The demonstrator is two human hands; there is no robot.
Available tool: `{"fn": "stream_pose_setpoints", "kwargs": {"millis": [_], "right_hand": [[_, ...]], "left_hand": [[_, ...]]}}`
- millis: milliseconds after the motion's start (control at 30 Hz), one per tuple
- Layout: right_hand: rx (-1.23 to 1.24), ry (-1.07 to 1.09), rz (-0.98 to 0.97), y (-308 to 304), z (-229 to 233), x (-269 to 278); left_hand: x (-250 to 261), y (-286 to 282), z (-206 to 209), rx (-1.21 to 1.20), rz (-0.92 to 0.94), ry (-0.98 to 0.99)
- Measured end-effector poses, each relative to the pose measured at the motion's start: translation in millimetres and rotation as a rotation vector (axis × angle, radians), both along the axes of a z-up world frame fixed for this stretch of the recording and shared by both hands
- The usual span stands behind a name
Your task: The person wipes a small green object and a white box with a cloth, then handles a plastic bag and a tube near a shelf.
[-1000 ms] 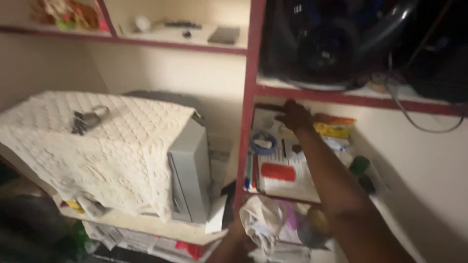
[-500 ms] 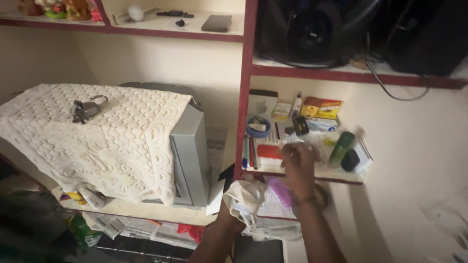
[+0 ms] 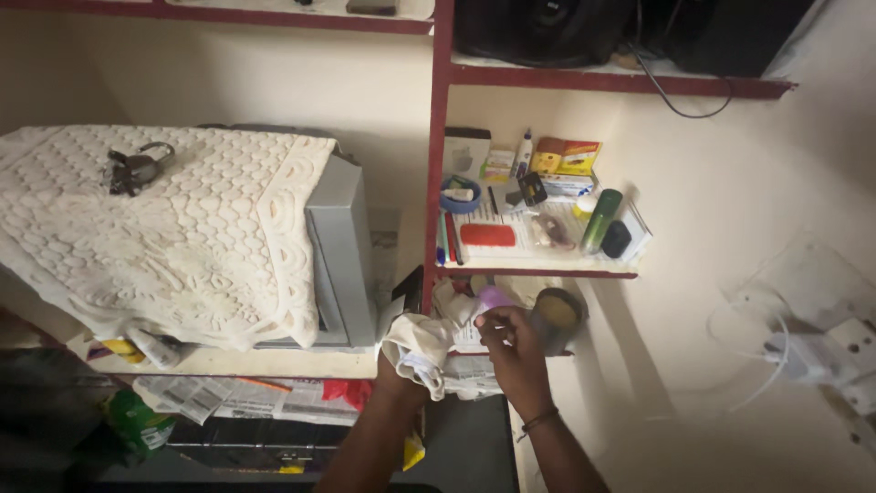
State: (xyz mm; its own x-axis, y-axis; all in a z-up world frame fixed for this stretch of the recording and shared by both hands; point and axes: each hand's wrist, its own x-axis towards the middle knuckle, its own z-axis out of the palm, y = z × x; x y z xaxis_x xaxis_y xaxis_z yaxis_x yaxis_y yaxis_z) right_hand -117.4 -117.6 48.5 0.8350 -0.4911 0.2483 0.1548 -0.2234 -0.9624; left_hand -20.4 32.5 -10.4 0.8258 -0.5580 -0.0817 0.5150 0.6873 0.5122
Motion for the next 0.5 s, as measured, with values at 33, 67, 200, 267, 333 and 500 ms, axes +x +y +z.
{"fn": "stream_pose_setpoints", "kwargs": {"millis": [33,67,200,267,333,500], "right_hand": [[0.03,0.053,-0.009,5.4,1.0,-6.4],[0.026,0.077,-0.007,10.0,1.5,-12.0],[0.063,0.08,0.082,26.0,-2.3,-27.6],[0.071,0.073,0.127,31.9,-5.8,-27.9],[0.041,0.103,0.14,37.4,-8.9,-25.5],[0.023,0.107,0.257,49.2,-8.9,-23.0]], "left_hand": [[-1.9,4.4,-0.3,-0.003,0.01,0.008],[-5.1,8.7,-1.5,-0.007,0.024,0.017],[-19.1,32.0,-3.6,-0.009,0.086,0.049],[-26.1,43.2,-1.2,-0.011,0.117,0.06],[-32.9,54.0,2.9,-0.015,0.145,0.075],[-47.5,88.6,13.4,-0.025,0.265,0.096]]}}
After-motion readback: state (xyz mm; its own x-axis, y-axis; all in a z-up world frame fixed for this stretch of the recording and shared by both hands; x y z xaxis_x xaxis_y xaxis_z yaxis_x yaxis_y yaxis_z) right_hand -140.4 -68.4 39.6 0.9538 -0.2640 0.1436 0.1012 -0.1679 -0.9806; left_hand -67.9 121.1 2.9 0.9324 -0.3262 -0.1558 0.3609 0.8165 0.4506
